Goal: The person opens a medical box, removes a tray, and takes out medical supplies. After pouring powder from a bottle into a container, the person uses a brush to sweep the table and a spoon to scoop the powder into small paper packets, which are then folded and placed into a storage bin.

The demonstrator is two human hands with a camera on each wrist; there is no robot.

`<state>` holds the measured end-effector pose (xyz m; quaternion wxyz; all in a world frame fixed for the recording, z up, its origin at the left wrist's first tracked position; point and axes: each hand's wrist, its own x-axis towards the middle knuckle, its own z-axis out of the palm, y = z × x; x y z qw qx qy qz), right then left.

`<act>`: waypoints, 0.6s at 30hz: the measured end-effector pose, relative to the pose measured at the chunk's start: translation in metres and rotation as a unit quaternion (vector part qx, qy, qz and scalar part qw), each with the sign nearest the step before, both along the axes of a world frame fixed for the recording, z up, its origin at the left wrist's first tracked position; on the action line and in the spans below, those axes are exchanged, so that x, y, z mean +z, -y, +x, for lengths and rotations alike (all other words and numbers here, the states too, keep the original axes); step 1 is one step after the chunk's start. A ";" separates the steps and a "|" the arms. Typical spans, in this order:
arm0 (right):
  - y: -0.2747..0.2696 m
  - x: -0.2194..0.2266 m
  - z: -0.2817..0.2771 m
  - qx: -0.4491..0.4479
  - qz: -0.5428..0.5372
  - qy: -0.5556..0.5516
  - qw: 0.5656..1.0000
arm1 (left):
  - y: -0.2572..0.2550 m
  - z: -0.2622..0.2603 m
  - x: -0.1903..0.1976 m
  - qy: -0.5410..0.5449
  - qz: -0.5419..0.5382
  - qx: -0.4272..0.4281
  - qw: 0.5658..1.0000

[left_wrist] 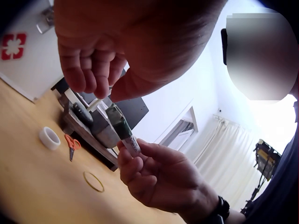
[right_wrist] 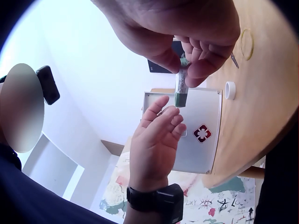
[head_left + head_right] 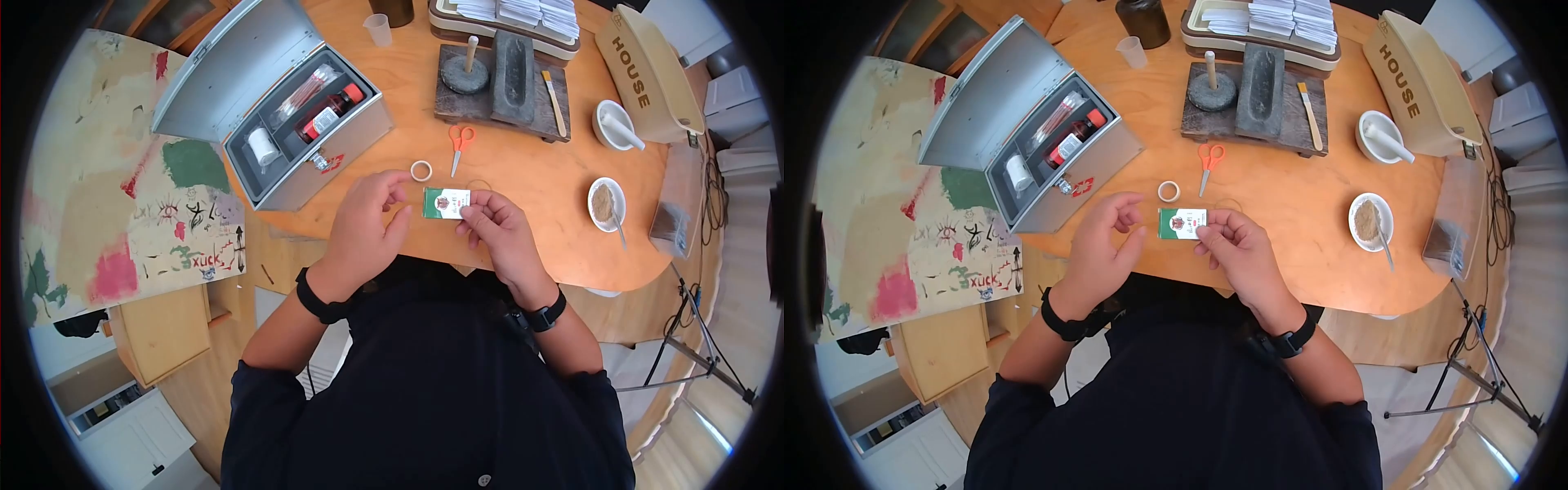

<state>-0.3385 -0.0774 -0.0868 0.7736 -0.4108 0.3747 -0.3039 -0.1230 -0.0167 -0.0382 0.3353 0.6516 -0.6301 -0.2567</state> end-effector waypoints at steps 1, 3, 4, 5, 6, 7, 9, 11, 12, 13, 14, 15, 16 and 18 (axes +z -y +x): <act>-0.001 0.000 0.001 -0.004 -0.007 0.004 1.000 | -0.002 -0.002 -0.005 0.002 0.001 0.000 1.000; -0.004 0.000 0.002 -0.011 -0.009 -0.002 1.000 | -0.006 -0.007 -0.011 -0.028 -0.002 -0.016 0.999; -0.006 0.001 0.006 -0.015 -0.009 -0.008 1.000 | -0.007 -0.007 -0.007 -0.016 -0.003 -0.005 1.000; -0.008 0.003 0.007 -0.001 -0.011 0.008 1.000 | -0.008 -0.006 -0.001 0.000 -0.034 -0.014 0.999; -0.008 0.005 0.004 -0.019 -0.002 -0.005 1.000 | -0.008 0.000 0.006 0.017 -0.066 -0.023 0.997; -0.006 0.005 0.001 -0.038 0.007 -0.020 0.999 | -0.008 0.014 0.016 0.033 -0.069 -0.012 0.997; -0.004 -0.002 -0.008 -0.034 0.001 -0.019 0.999 | -0.006 0.046 0.033 0.121 -0.101 0.130 0.979; -0.003 -0.005 -0.015 -0.038 -0.006 -0.031 0.999 | 0.001 0.099 0.042 0.191 -0.098 0.217 0.952; -0.003 -0.007 -0.016 -0.047 -0.001 -0.037 0.998 | 0.005 0.125 0.046 0.247 -0.087 0.223 0.939; -0.003 -0.008 -0.017 -0.056 0.004 -0.042 0.998 | 0.008 0.145 0.048 0.303 -0.076 0.229 0.922; -0.005 -0.009 -0.018 -0.054 0.001 -0.040 0.998 | 0.012 0.159 0.047 0.304 -0.078 0.232 0.921; -0.005 -0.011 -0.018 -0.060 0.007 -0.043 0.997 | 0.017 0.172 0.044 0.301 -0.035 0.216 0.928; -0.006 -0.011 -0.018 -0.068 0.013 -0.045 0.997 | 0.020 0.177 0.043 0.296 0.008 0.199 0.934; -0.008 -0.011 -0.020 -0.071 0.005 -0.046 0.996 | 0.022 0.180 0.041 0.300 0.020 0.184 0.936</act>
